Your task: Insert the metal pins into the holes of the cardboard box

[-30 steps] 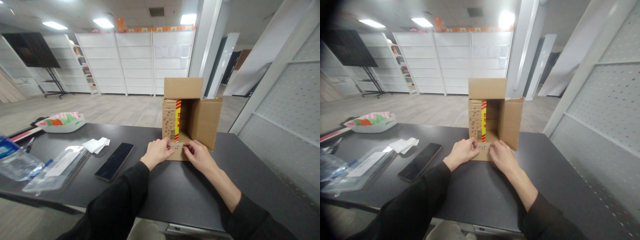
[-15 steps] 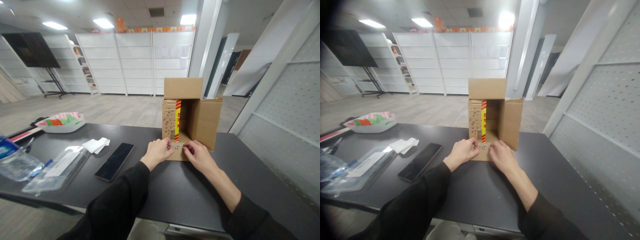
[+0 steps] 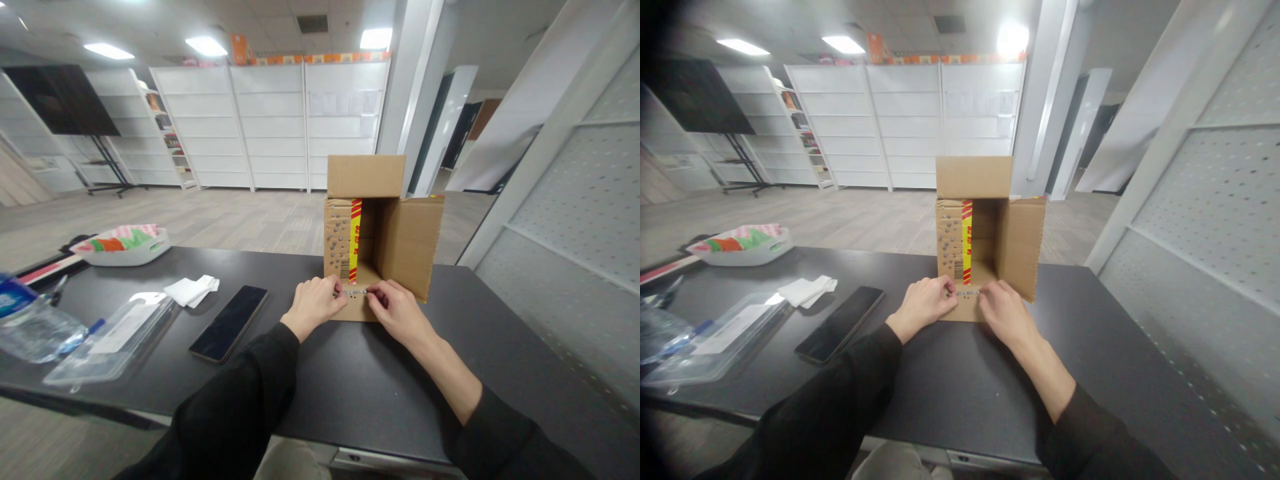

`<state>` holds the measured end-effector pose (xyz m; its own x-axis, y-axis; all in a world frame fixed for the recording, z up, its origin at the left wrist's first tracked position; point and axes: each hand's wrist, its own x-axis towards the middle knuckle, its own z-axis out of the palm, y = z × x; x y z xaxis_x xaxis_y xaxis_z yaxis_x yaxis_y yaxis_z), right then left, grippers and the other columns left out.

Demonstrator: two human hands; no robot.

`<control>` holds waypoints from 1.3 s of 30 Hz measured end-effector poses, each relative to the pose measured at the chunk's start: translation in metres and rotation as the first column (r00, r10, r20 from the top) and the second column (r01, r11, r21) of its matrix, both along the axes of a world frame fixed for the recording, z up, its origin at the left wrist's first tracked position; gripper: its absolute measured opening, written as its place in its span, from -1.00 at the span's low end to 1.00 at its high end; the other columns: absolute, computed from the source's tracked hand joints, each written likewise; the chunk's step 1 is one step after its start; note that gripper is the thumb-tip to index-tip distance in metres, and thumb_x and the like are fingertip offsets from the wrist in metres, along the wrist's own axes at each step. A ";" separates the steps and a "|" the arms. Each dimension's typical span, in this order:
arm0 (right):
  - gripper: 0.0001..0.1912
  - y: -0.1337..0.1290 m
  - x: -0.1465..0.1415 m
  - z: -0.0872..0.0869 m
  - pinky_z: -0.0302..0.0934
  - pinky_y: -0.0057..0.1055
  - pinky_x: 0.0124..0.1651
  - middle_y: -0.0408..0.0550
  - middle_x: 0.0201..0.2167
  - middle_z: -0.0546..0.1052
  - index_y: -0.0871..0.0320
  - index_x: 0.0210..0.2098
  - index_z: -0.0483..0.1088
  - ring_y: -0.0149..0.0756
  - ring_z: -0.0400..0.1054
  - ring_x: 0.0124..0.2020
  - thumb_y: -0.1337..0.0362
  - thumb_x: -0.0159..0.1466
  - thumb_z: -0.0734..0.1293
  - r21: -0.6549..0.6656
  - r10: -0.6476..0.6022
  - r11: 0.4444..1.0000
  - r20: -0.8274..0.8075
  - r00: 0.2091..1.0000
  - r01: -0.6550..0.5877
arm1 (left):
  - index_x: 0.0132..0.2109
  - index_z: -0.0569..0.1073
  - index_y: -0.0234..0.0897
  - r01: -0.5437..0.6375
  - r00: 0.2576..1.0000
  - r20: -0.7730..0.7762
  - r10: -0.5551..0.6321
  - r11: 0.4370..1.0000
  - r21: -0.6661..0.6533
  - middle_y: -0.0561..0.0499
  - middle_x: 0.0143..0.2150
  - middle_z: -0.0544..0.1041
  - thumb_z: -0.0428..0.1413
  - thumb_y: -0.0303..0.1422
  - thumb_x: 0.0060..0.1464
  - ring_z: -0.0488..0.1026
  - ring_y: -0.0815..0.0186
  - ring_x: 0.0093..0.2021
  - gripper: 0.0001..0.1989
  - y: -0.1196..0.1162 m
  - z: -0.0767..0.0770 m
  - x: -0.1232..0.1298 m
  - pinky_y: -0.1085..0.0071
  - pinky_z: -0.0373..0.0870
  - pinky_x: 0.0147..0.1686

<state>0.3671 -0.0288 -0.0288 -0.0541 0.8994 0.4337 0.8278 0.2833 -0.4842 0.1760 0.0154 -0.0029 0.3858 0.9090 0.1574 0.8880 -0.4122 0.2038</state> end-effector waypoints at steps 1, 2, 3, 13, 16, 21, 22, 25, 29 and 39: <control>-0.82 0.000 0.000 0.000 0.24 -0.34 -0.22 -0.04 -0.37 0.45 0.15 -0.29 0.45 -0.26 0.37 -0.34 0.29 0.30 0.20 0.000 0.001 1.000 0.002 1.000 -0.001 | -0.15 0.51 -0.13 -0.007 1.000 0.000 0.007 1.000 -0.002 -0.03 -0.26 0.62 0.02 -0.22 0.13 0.57 0.12 -0.16 -0.77 0.000 0.000 0.000 0.29 0.41 -0.19; -0.81 0.000 0.000 0.000 0.24 -0.34 -0.22 -0.03 -0.37 0.45 0.16 -0.29 0.45 -0.26 0.37 -0.35 0.29 0.30 0.20 -0.002 0.000 1.000 0.003 1.000 0.000 | -0.15 0.52 -0.13 -0.014 1.000 0.001 0.014 1.000 -0.003 -0.03 -0.26 0.62 0.02 -0.22 0.13 0.57 0.13 -0.16 -0.77 0.000 0.000 0.000 0.30 0.41 -0.18; -0.81 0.000 0.000 0.000 0.24 -0.34 -0.22 -0.03 -0.37 0.45 0.16 -0.29 0.45 -0.26 0.37 -0.35 0.29 0.30 0.20 -0.006 -0.002 1.000 0.002 1.000 0.002 | -0.15 0.52 -0.13 -0.019 1.000 0.003 0.019 1.000 -0.004 -0.03 -0.26 0.62 0.03 -0.23 0.13 0.57 0.13 -0.16 -0.77 0.000 0.000 0.000 0.30 0.41 -0.18; -0.82 0.001 0.002 -0.002 0.25 -0.34 -0.24 -0.03 -0.36 0.45 0.15 -0.28 0.45 -0.26 0.37 -0.35 0.29 0.29 0.21 0.009 -0.007 1.000 -0.008 1.000 0.007 | -0.16 0.51 -0.14 -0.013 1.000 0.004 0.013 1.000 -0.019 -0.02 -0.27 0.61 0.03 -0.24 0.12 0.57 0.13 -0.17 -0.78 -0.001 0.002 0.001 0.30 0.41 -0.18; -0.83 0.002 0.002 -0.002 0.24 -0.35 -0.25 -0.04 -0.37 0.46 0.14 -0.29 0.46 -0.26 0.37 -0.36 0.30 0.29 0.22 0.014 -0.007 1.000 -0.009 1.000 0.007 | -0.15 0.50 -0.13 -0.007 1.000 0.000 0.007 1.000 -0.015 -0.02 -0.27 0.61 0.03 -0.23 0.12 0.57 0.12 -0.18 -0.79 -0.001 0.001 0.001 0.28 0.42 -0.19; -0.82 0.001 0.001 -0.002 0.25 -0.34 -0.25 -0.04 -0.37 0.45 0.15 -0.29 0.46 -0.26 0.37 -0.36 0.30 0.29 0.21 0.023 -0.001 1.000 -0.008 1.000 0.002 | -0.12 0.46 -0.11 0.003 1.000 -0.004 -0.003 1.000 -0.004 -0.02 -0.26 0.60 0.05 -0.18 0.10 0.57 0.10 -0.19 -0.77 0.001 -0.003 -0.001 0.24 0.43 -0.20; -0.82 0.001 0.002 -0.002 0.25 -0.34 -0.24 -0.04 -0.37 0.46 0.14 -0.29 0.45 -0.26 0.37 -0.36 0.30 0.29 0.21 0.025 -0.001 1.000 -0.007 1.000 0.001 | -0.12 0.46 -0.11 0.003 1.000 -0.005 -0.003 1.000 -0.004 -0.02 -0.27 0.60 0.05 -0.18 0.10 0.57 0.10 -0.19 -0.76 0.002 -0.003 -0.001 0.24 0.43 -0.20; -0.83 0.001 0.002 -0.002 0.25 -0.33 -0.23 -0.04 -0.37 0.46 0.14 -0.29 0.45 -0.26 0.38 -0.35 0.31 0.29 0.21 0.022 -0.003 1.000 -0.003 1.000 0.003 | -0.13 0.46 -0.11 -0.004 1.000 -0.004 0.004 1.000 -0.005 -0.01 -0.27 0.60 0.04 -0.18 0.11 0.57 0.10 -0.19 -0.78 0.002 -0.003 -0.002 0.24 0.43 -0.21; -0.83 0.001 0.002 -0.002 0.24 -0.34 -0.24 -0.04 -0.36 0.45 0.14 -0.29 0.45 -0.26 0.37 -0.35 0.30 0.29 0.21 0.012 -0.003 1.000 -0.005 1.000 0.003 | -0.15 0.47 -0.10 -0.010 1.000 -0.001 0.010 1.000 -0.012 -0.01 -0.27 0.61 0.04 -0.19 0.11 0.57 0.10 -0.19 -0.79 0.001 -0.002 -0.001 0.25 0.43 -0.21; -0.82 0.000 0.001 -0.002 0.24 -0.33 -0.21 -0.03 -0.35 0.44 0.15 -0.27 0.45 -0.26 0.37 -0.34 0.28 0.31 0.21 -0.011 -0.007 1.000 -0.013 1.000 0.007 | -0.15 0.50 -0.13 -0.021 1.000 -0.008 0.021 1.000 -0.021 -0.02 -0.25 0.61 0.04 -0.21 0.12 0.57 0.13 -0.17 -0.78 0.001 0.002 0.000 0.31 0.41 -0.19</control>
<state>0.3686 -0.0284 -0.0303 -0.0424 0.9047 0.4240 0.8233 0.2721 -0.4982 0.1762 0.0163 -0.0014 0.3673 0.9202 0.1351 0.8982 -0.3887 0.2055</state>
